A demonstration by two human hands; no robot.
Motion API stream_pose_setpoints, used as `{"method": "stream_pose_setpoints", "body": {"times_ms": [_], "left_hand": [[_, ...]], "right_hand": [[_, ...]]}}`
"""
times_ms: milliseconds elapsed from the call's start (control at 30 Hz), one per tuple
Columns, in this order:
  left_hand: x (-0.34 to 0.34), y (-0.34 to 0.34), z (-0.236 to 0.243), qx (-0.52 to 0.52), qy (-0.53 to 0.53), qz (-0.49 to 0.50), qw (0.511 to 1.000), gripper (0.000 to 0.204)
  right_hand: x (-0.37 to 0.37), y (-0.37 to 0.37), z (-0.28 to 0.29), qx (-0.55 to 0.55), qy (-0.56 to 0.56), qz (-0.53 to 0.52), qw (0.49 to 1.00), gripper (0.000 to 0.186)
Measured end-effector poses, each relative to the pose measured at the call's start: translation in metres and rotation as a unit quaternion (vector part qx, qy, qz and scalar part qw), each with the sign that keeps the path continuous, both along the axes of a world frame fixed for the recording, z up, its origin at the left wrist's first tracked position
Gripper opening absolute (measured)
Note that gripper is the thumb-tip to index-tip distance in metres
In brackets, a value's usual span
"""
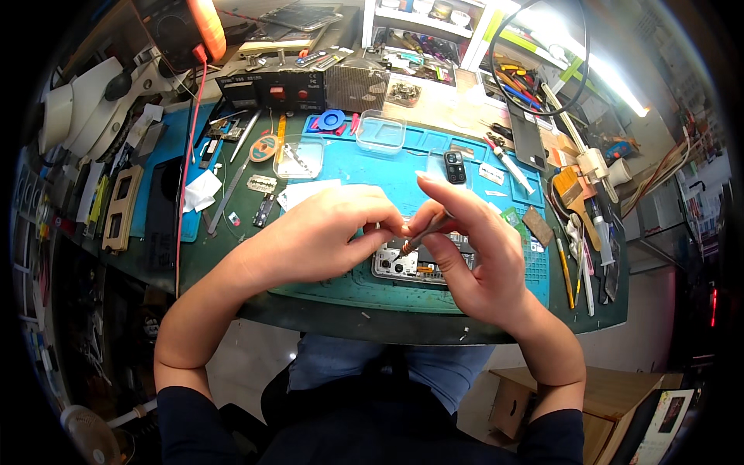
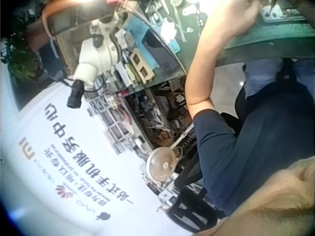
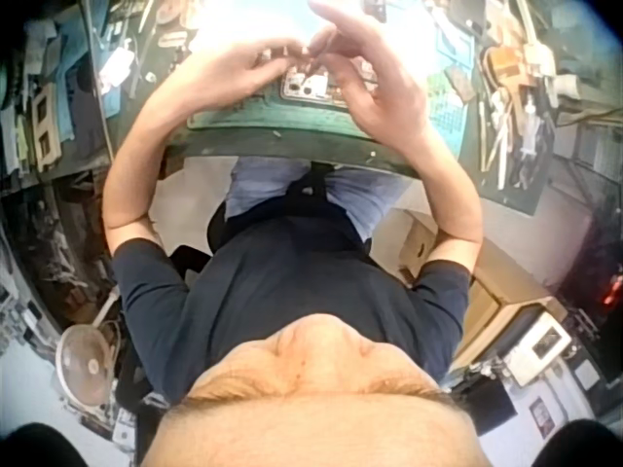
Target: The person cleans the back of a smartphone with a green card, then uses a prying tool to separate the back cover from the frame. They proceed to use tweezers to remove small internal components and connectors from the phone's chassis.
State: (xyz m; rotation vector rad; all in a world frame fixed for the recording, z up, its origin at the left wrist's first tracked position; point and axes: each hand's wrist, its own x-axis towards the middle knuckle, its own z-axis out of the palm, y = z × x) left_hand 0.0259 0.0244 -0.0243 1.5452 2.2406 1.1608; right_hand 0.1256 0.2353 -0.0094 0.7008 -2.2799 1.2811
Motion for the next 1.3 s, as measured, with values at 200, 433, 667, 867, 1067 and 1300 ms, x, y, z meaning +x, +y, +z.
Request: {"method": "stream_pose_setpoints", "body": {"times_ms": [200,433,667,867,1067,1300], "left_hand": [[-0.002,-0.001,0.001,0.01,-0.017,0.005,1.0,0.009],[-0.001,-0.002,0.005,0.004,-0.02,-0.006,1.0,0.011],[-0.002,-0.003,0.005,-0.003,-0.008,-0.015,1.0,0.013],[0.001,-0.006,0.017,-0.033,-0.139,-0.031,0.989,0.033],[0.006,-0.001,0.016,0.022,-0.255,-0.043,0.966,0.056],[0.011,0.003,0.015,0.042,-0.123,-0.04,0.991,0.062]], "right_hand": [[-0.001,0.001,-0.001,0.003,-0.01,-0.008,1.0,0.06],[0.0,0.0,-0.002,-0.023,-0.022,0.004,1.0,0.059],[-0.001,0.002,-0.002,0.026,-0.001,-0.002,1.0,0.056],[-0.004,-0.002,0.004,0.042,0.068,0.037,0.996,0.052],[-0.002,-0.006,0.005,0.019,0.008,0.05,0.999,0.056],[-0.003,-0.001,0.006,0.099,0.046,0.027,0.994,0.059]]}}
